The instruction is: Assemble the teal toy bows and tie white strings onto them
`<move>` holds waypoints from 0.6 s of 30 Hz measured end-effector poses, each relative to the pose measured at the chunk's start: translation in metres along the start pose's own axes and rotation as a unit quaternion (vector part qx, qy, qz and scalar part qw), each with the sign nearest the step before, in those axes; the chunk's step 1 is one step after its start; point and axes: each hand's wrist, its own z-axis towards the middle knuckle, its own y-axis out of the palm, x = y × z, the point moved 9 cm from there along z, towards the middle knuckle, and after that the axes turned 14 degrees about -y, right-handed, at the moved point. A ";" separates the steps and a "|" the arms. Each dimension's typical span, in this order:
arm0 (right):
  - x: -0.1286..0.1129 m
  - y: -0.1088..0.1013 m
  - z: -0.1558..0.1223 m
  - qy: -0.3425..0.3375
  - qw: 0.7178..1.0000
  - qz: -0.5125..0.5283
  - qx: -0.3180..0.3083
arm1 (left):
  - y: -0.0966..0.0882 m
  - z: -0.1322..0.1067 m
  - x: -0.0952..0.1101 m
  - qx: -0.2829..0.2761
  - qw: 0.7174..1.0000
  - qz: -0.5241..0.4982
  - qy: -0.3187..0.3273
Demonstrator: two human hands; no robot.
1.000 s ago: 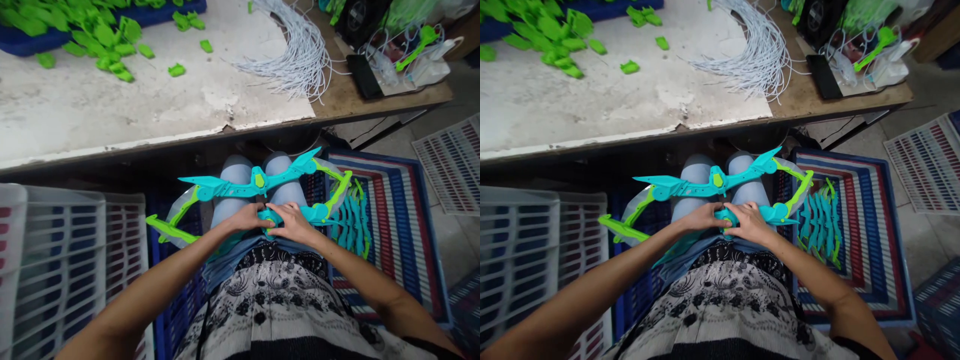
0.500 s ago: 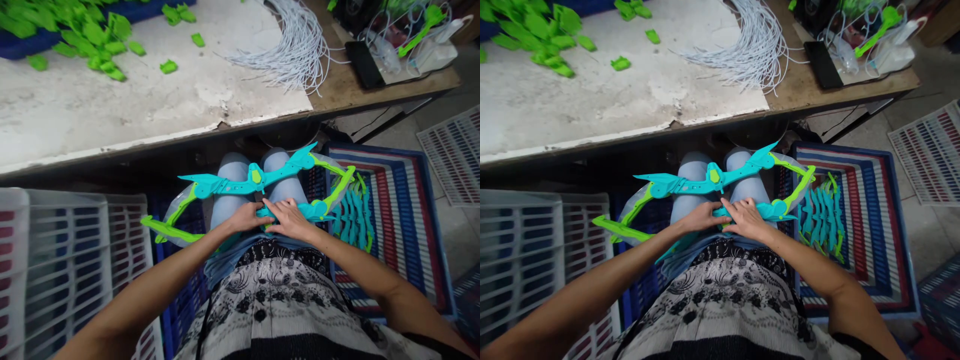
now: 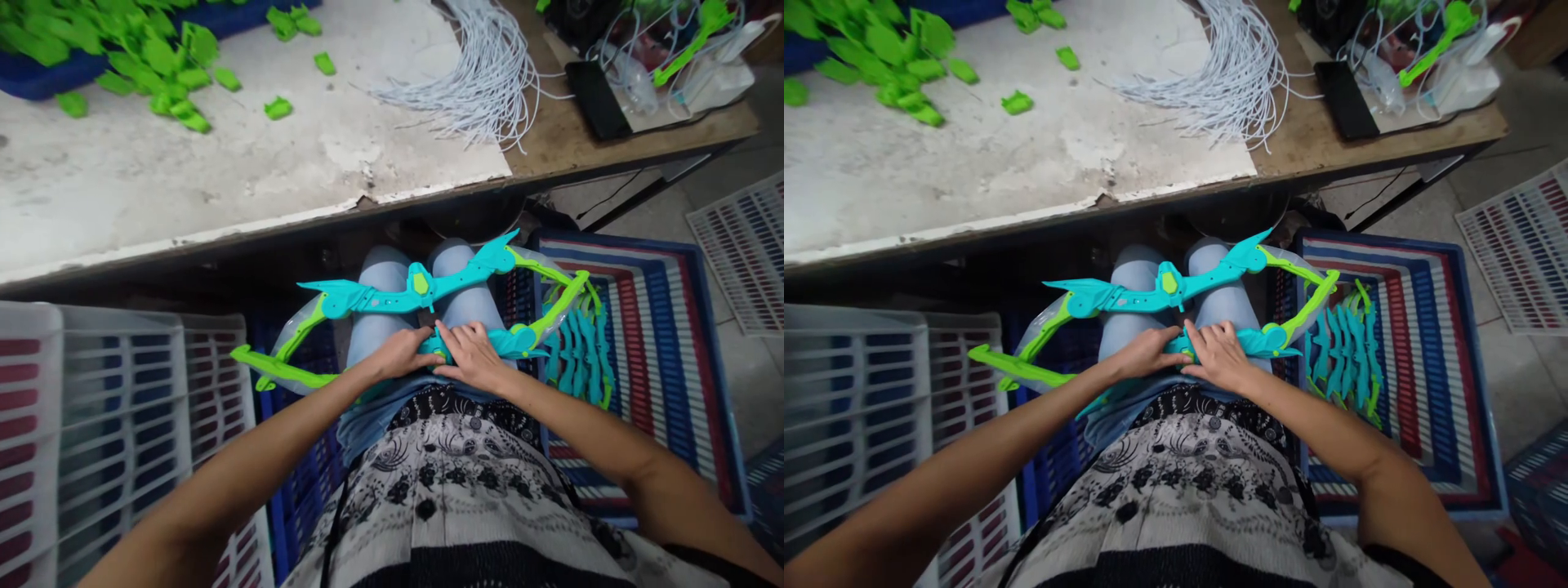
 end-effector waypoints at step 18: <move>0.012 -0.091 -0.010 -0.048 0.979 0.170 0.105 | -0.017 -0.080 0.026 0.290 0.949 0.109 0.049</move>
